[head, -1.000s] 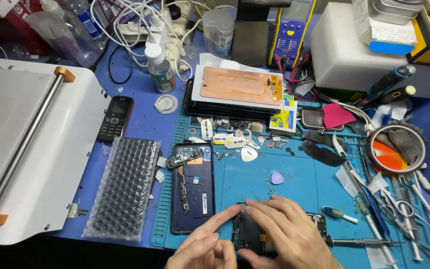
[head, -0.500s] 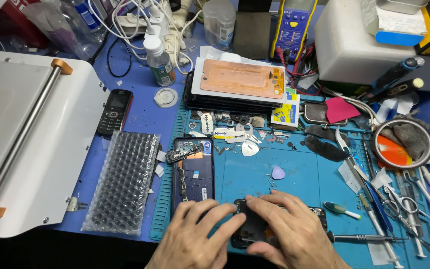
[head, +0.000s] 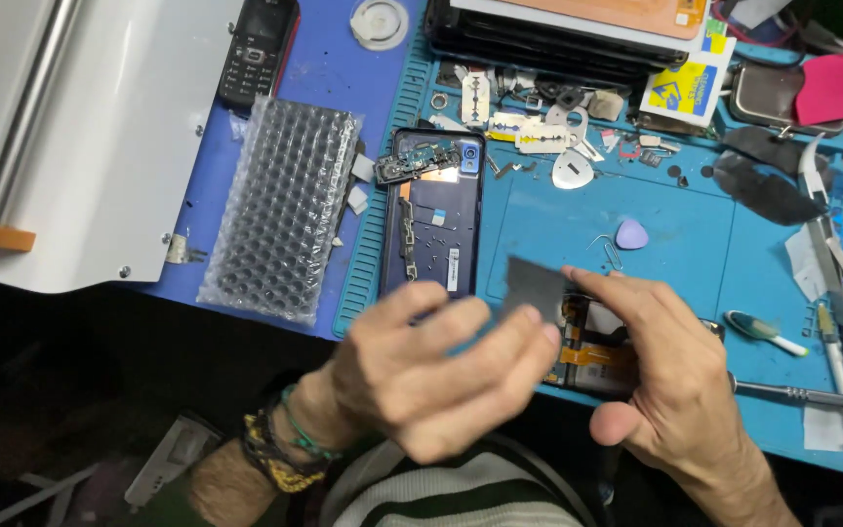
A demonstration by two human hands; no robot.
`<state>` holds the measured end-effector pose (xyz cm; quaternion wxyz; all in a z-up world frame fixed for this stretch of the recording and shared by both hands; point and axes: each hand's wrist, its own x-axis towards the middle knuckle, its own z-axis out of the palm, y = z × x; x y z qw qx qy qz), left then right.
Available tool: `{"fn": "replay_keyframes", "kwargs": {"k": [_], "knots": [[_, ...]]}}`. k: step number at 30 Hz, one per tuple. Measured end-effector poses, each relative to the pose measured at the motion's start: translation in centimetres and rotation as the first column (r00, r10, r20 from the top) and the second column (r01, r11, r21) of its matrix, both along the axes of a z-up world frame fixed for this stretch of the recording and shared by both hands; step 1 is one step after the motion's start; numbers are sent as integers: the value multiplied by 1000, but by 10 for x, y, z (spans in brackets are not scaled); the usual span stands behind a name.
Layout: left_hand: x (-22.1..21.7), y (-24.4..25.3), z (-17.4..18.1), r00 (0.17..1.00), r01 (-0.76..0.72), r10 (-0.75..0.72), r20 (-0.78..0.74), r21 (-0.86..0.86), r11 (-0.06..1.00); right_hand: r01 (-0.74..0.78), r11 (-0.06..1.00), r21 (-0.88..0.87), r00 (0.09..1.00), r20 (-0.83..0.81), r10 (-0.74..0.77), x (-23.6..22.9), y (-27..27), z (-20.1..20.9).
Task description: Disassembling and inspecting internal components of a smartphone on a workbench.
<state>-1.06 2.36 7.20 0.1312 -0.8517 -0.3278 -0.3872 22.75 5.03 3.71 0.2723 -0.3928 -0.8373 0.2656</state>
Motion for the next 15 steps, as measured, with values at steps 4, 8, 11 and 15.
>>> {"fn": "replay_keyframes", "kwargs": {"k": [4, 8, 11, 15], "knots": [[-40, 29, -31, 983, -182, 182, -34, 12, 983, 6, 1000, 0, 1000, 15, -6, -4, 1, 1], [-57, 42, -33, 925, -331, 325, -199, 4, 944, 13, 1000, 5, 999, 29, -13, -3, 0, 0], [-53, 39, -36, 925, -318, 301, -230, -38, 947, 17, 1000, 21, 1000, 20, -18, 0, -1, -3], [-53, 32, -33, 896, -382, 344, -280, -92, 919, 47, 992, 114, 998, -56, -41, 4, -1, -10]]}}
